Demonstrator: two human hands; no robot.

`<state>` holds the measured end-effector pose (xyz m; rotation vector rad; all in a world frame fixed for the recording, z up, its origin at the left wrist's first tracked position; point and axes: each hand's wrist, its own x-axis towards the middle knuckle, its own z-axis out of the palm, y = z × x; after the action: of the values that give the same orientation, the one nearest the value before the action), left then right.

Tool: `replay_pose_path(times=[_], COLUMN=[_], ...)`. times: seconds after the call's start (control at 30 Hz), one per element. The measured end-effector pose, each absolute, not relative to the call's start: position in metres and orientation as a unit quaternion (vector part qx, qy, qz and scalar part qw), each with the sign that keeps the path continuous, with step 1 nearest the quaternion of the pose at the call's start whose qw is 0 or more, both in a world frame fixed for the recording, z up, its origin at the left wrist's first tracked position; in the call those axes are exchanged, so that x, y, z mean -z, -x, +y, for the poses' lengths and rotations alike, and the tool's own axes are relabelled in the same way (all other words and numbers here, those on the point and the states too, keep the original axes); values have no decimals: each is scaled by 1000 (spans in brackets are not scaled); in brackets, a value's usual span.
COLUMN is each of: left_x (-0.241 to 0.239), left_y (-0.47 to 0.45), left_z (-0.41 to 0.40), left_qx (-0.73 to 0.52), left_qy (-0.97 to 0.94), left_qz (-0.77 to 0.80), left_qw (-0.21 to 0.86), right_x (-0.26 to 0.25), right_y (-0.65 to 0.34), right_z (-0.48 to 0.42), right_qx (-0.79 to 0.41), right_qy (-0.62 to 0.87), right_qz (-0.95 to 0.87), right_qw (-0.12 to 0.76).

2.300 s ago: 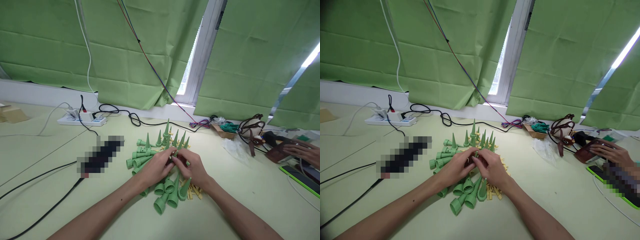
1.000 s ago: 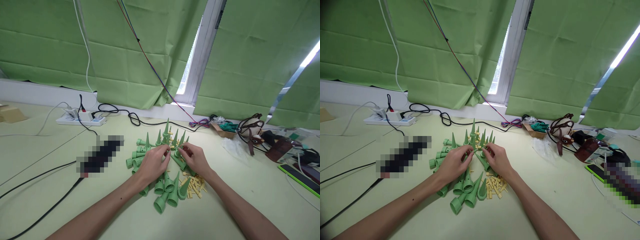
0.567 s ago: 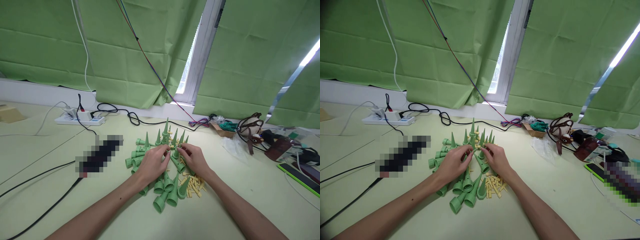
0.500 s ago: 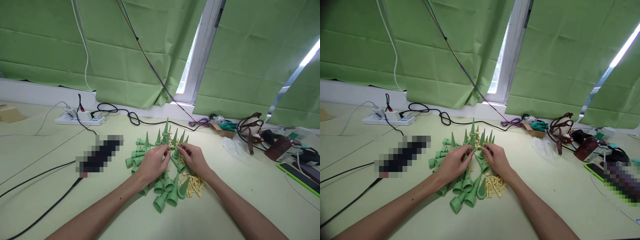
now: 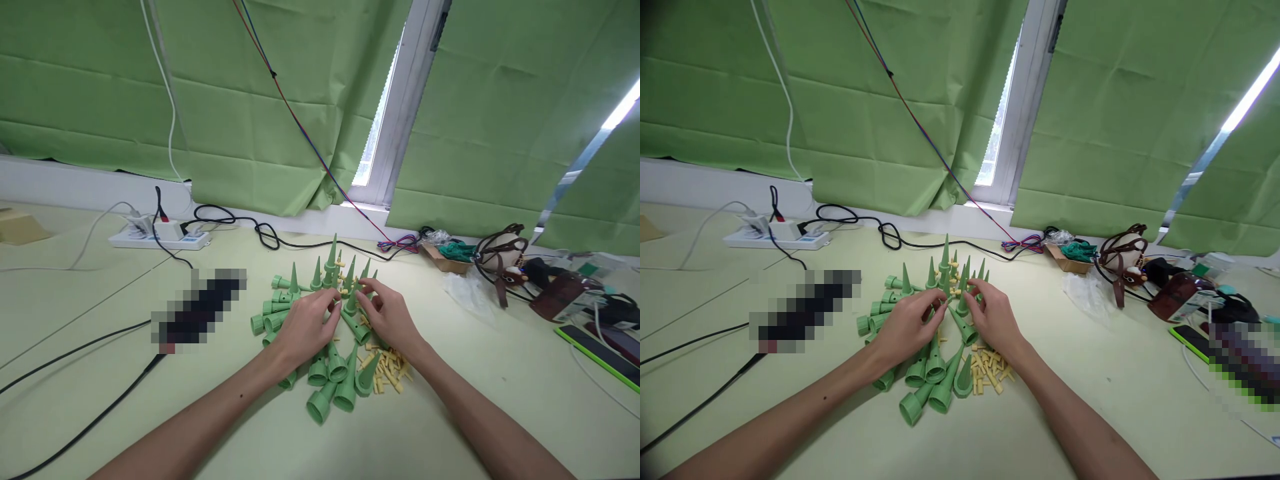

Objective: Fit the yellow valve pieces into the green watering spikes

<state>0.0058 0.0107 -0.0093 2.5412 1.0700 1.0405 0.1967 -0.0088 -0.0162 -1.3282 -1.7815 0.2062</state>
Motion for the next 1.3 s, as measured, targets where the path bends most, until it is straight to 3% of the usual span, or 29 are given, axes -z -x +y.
replay_pose_path(times=[0.73, 1.0, 1.3], left_x=[11, 9, 11], left_y=[-5, -6, -6], left_z=[10, 10, 10], left_qx=[-350, -345, -340], left_qy=[-862, -862, -862], left_qz=[352, 355, 360], left_qw=[100, 105, 111], right_x=[13, 13, 17], right_y=[-200, -193, -191], right_z=[-10, -16, -17], right_qx=[-48, -26, -23], right_qy=[535, 557, 575], right_qz=[-719, -788, -792], right_qw=[440, 260, 204])
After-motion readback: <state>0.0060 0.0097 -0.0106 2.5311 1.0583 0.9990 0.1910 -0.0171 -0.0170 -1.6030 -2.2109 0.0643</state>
